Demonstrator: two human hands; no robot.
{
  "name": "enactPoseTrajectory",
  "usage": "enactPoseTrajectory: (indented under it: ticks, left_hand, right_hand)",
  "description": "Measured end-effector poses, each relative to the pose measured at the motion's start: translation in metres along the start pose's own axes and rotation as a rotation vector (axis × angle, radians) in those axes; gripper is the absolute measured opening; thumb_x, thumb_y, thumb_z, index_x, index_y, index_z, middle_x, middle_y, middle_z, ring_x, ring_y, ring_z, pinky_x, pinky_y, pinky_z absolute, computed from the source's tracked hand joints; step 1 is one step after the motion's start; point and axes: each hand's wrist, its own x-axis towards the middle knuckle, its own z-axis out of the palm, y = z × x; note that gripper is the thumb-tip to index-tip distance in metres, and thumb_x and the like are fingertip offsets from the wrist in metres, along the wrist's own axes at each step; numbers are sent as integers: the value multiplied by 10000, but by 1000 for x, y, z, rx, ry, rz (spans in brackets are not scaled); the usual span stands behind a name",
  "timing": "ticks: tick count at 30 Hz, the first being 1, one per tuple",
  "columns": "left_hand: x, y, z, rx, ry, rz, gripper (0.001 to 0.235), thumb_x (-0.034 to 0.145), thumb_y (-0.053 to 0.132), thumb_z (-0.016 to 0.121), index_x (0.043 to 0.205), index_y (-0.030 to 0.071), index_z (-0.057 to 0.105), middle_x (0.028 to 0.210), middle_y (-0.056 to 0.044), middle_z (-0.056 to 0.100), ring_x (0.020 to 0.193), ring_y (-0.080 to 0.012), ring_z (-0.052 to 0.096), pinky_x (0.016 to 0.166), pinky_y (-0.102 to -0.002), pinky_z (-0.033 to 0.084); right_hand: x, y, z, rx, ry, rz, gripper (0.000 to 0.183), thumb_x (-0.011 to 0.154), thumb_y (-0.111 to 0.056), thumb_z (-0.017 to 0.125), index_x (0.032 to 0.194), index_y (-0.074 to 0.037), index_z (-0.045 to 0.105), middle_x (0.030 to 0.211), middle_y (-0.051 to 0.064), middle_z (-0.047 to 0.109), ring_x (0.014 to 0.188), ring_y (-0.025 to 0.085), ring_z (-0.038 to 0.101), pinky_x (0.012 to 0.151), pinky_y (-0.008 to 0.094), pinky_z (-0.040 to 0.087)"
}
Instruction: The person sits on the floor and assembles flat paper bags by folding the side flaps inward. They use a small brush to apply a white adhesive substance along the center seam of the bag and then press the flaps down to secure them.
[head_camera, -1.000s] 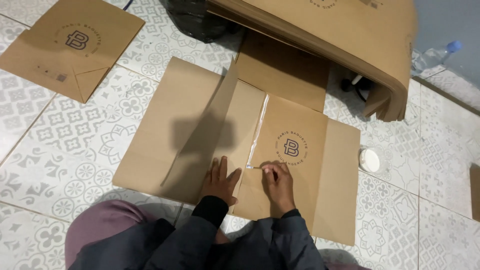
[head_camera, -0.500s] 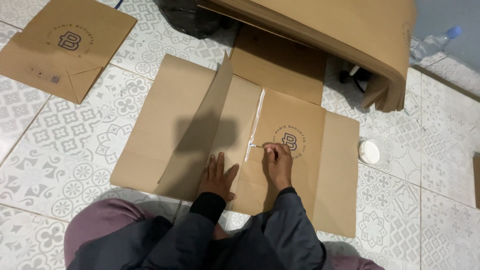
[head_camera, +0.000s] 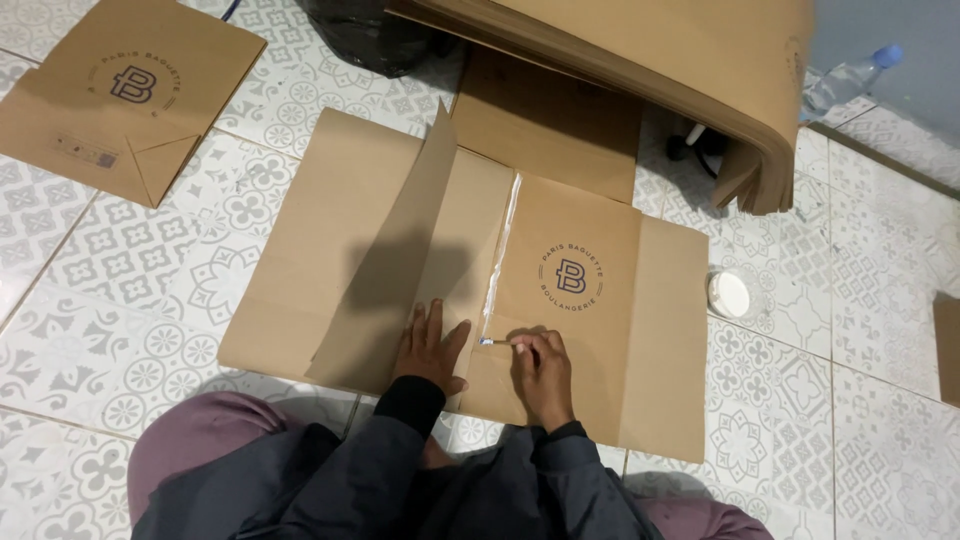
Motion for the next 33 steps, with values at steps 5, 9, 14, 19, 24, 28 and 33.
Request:
enactPoseTrajectory:
  ticks: [5, 9, 14, 19, 24, 28, 33]
  left_hand:
    - [-3, 1, -4, 24, -21, 2, 1011, 891, 599, 705, 1652, 302, 110, 1690, -239, -105, 1556, -482, 14, 1260, -536, 183]
    - [1, -2, 0, -9, -34, 12, 1028, 881, 608, 707, 1655, 306, 101, 1690, -237, -133, 1557, -482, -12, 1264, -541, 165]
    - [-11, 1, -14, 23, -114, -2, 1111, 842, 658, 713, 1662, 314, 47, 1698, -205, -182, 1566, -454, -74, 1280, -533, 83]
    - [-14, 3, -19, 37, -162, -3, 1153, 843, 650, 714, 1669, 306, -14, 1690, -205, -236, 1567, -446, -106, 1281, -541, 47]
    - [-19, 3, -23, -5, -142, -3, 1114, 850, 613, 734, 1665, 301, 43, 1702, -194, -192, 1572, -438, -82, 1279, -525, 69]
    - [-18, 3, -23, 1, -151, -3, 1115, 863, 612, 717, 1667, 300, 11, 1698, -193, -219, 1571, -433, -109, 1278, -530, 53]
    - [-11, 1, -13, -22, -155, -1, 1141, 840, 622, 729, 1667, 300, 13, 1695, -200, -239, 1573, -433, -120, 1278, -539, 29]
  right_hand:
    - [20, -13, 0, 33, 52, 30, 129, 1005, -42, 615, 1050, -43, 736, 1037, 146, 608, 1067, 359, 675, 955, 446, 569]
    - [36, 0, 7, -14, 140, -30, 126, 997, -21, 620, 1041, -44, 736, 1019, 135, 604, 1037, 355, 686, 924, 420, 585]
    - [21, -13, 6, -39, 131, -48, 117, 992, -22, 627, 1031, -44, 734, 1028, 118, 601, 1056, 341, 688, 930, 413, 590]
    - [-6, -21, 2, -68, 86, -55, 130, 1000, -35, 612, 1047, -47, 733, 1038, 115, 605, 1096, 331, 681, 948, 406, 583]
    - [-33, -11, 7, 98, 40, -63, 149, 1024, -18, 557, 1054, -11, 702, 1027, 113, 577, 1153, 256, 639, 1024, 369, 518]
    - [-34, -1, 7, -101, -11, -121, 156, 998, -51, 595, 1044, -89, 739, 1007, 67, 591, 1072, 264, 686, 958, 352, 566]
    - [-13, -32, 2, -107, 50, -96, 151, 1025, -64, 577, 1031, -60, 728, 1007, 82, 586, 1062, 268, 671, 942, 358, 548]
